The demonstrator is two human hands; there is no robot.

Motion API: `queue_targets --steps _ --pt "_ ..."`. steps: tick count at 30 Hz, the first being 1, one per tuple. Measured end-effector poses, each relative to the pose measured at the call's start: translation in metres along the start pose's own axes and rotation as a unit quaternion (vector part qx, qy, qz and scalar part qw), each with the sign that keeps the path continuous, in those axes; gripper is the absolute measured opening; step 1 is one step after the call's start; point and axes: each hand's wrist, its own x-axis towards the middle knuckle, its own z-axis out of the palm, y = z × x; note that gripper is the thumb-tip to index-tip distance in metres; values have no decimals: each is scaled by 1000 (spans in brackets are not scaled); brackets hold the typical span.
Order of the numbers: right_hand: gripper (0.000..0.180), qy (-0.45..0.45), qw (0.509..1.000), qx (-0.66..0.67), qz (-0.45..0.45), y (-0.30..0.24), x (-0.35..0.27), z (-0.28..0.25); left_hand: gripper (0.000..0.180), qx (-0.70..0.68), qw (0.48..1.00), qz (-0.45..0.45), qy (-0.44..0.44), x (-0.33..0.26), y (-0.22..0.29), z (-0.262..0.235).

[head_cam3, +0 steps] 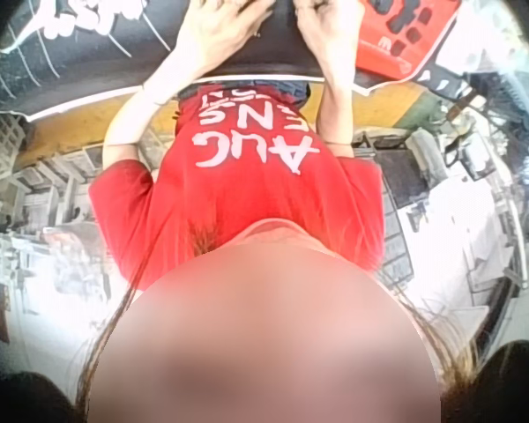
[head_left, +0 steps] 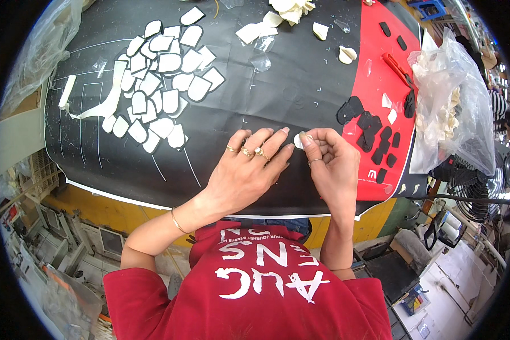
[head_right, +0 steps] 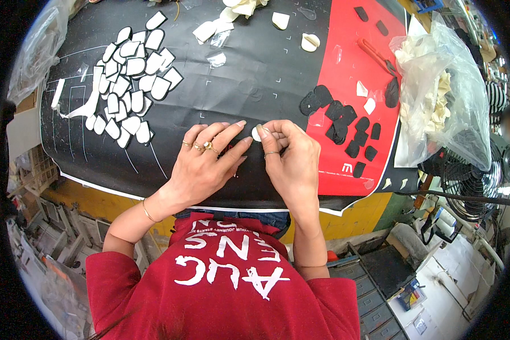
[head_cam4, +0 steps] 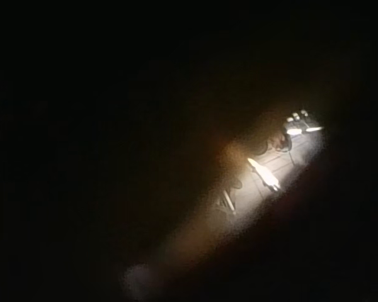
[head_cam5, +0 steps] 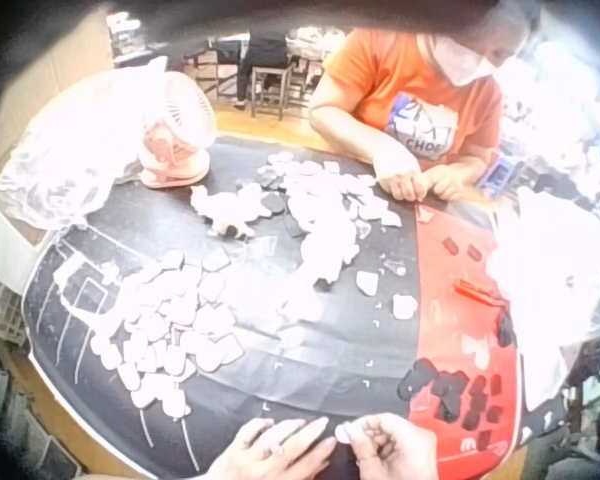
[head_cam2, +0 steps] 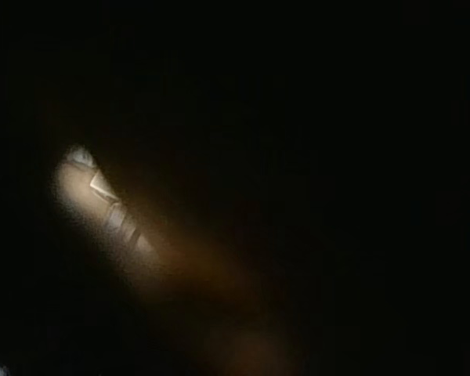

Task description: The person repeatedly picks small white and black foam pieces from a table and presses them together by hand to form small assemblies. The person places the finished assemblies into a growing pile on the table. No tools are used.

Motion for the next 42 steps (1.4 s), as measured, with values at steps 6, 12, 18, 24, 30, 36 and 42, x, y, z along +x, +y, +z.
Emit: queue_targets --steps 6,12,18,24,30,36,42 --pt "11 4 1000 -11 -15 2 -1 0 41 -2 1000 1 0 0 -1 0" --pt "10 2 1000 -1 -14 2 0 1 49 -6 1000 -9 -7 2 0 -1" --pt "12 28 1000 4 -10 -2 -5 2 44 20 999 15 -22 4 0 -2" --pt "14 64 998 -10 -5 -6 -11 3 43 26 999 19 -34 3 0 -3" --pt "13 62 998 -21 -10 -2 -10 3 47 26 999 8 -31 5 2 -3" --pt "11 72 995 -48 -39 4 -9 5 48 28 999 7 -36 6 2 -5" --pt "10 59 997 -33 -33 8 -10 4 49 29 999 9 -33 8 2 -6"
